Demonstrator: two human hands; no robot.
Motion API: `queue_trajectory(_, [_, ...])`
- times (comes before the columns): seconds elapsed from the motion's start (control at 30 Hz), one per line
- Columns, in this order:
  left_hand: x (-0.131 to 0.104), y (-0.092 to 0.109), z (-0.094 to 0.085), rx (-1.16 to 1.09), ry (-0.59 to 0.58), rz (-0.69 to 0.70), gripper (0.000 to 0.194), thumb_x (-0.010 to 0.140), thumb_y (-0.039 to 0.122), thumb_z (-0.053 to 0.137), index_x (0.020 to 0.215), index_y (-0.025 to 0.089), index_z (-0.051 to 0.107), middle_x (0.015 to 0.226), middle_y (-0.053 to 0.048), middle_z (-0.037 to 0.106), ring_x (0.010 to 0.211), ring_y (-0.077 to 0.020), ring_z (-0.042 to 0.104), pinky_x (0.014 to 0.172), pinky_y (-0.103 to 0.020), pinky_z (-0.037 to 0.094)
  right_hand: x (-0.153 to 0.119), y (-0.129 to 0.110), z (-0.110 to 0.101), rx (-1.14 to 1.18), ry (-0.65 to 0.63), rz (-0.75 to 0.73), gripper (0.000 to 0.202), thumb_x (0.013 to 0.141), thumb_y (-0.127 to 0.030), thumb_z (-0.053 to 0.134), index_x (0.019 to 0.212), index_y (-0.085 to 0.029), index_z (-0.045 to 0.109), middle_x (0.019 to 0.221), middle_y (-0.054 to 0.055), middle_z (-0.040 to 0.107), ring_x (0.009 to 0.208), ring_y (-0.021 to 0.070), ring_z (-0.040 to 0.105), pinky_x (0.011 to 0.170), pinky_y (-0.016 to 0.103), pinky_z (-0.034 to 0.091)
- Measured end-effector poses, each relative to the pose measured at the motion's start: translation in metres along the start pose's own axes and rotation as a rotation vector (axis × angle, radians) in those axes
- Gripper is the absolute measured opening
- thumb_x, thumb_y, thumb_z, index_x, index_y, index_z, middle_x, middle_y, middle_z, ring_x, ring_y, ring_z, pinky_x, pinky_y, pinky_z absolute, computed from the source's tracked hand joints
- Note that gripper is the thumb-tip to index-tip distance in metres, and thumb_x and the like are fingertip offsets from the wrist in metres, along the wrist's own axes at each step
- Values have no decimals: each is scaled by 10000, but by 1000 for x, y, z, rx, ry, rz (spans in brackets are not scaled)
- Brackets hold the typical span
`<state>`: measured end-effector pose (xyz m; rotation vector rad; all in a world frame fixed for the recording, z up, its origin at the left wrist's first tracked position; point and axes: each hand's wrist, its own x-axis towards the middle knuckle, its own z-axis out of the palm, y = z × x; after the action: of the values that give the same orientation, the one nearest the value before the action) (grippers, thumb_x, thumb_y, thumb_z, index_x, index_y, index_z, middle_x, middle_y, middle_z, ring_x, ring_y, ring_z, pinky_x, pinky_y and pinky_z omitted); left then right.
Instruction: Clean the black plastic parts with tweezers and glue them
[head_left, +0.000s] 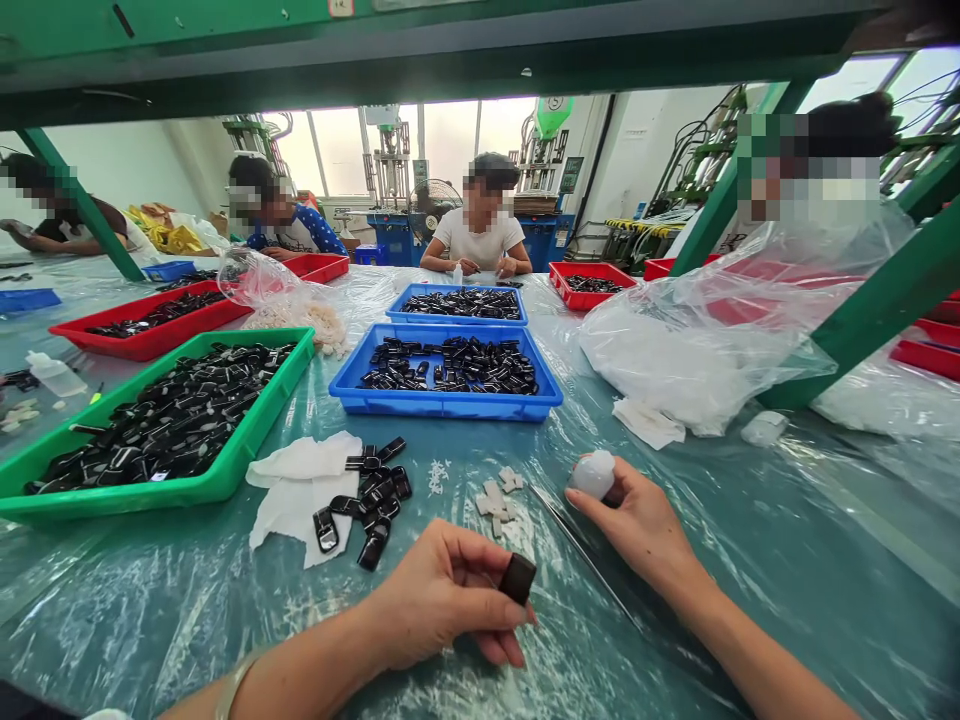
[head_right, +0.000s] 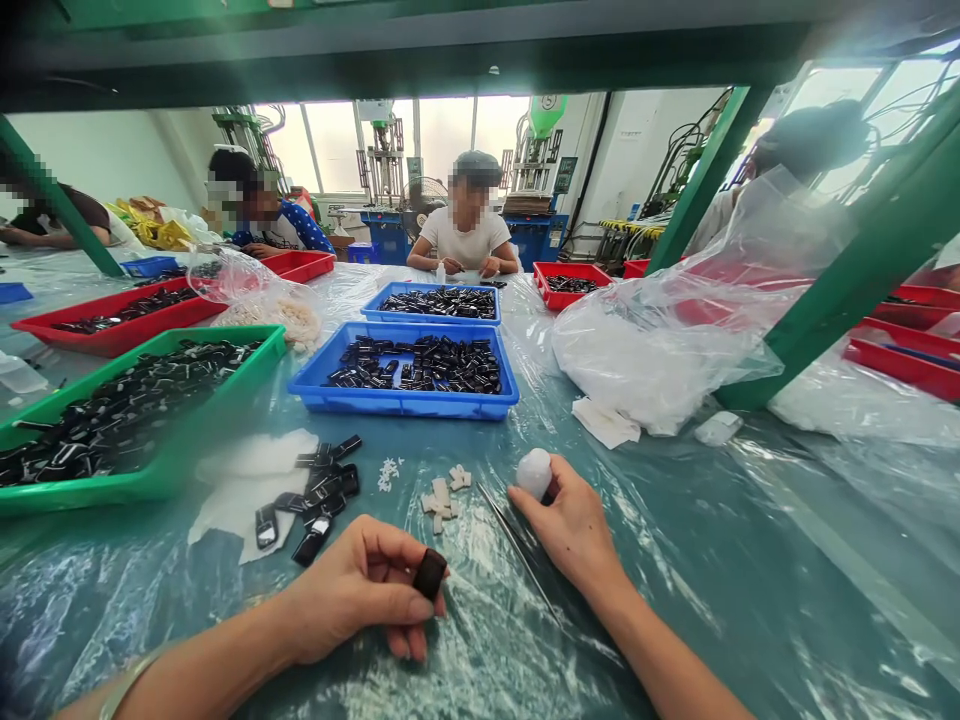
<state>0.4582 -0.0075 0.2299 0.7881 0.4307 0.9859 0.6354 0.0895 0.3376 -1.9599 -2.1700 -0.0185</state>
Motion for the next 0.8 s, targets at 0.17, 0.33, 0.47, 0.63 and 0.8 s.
queue_trajectory(0.17, [3, -3, -2, -43, 61, 42, 466, 512, 343, 696, 852, 52, 564, 788, -50, 594, 577, -77, 597, 487, -96, 454, 2, 3, -1, 92, 64, -30, 825, 533, -538, 567, 1263, -284, 279, 1145, -68, 436, 845, -141, 476, 639, -97, 360])
queue_trajectory(0.33, [-2, 10, -16, -40, 207, 139, 434, 587, 406, 611, 853, 67, 563, 875, -69, 607, 588, -57, 592, 491, -86, 444, -16, -7, -6, 52, 489, -277, 884, 556, -553, 570, 1322, -231, 270, 1246, -70, 348, 1108, -133, 383, 713, -121, 339])
queue_trajectory(0.47, [-12, 26, -36, -38, 414, 277, 472, 579, 449, 613, 892, 97, 572, 889, -68, 617, 614, -52, 597, 502, -83, 447, -41, -25, -1, -109, 542, -567, 423, 664, -490, 504, 1023, -268, 530, 1097, -137, 443, 984, -226, 386, 793, -170, 313])
queue_trajectory(0.63, [-17, 28, -45, -38, 442, 314, 490, 573, 454, 615, 929, 120, 584, 958, -88, 628, 610, -47, 594, 490, -77, 429, -55, -46, 27, -159, -208, -380, 372, 803, -416, 285, 888, -207, 582, 895, -55, 476, 700, -229, 302, 639, -137, 195])
queue_trajectory(0.8, [-16, 19, -35, -13, 296, 252, 481, 555, 411, 636, 921, 99, 607, 965, -97, 630, 591, -40, 584, 491, -77, 422, -47, -56, 48, -355, -249, -316, 339, 805, -347, 273, 868, -176, 560, 948, -31, 435, 667, -164, 133, 595, -17, 5])
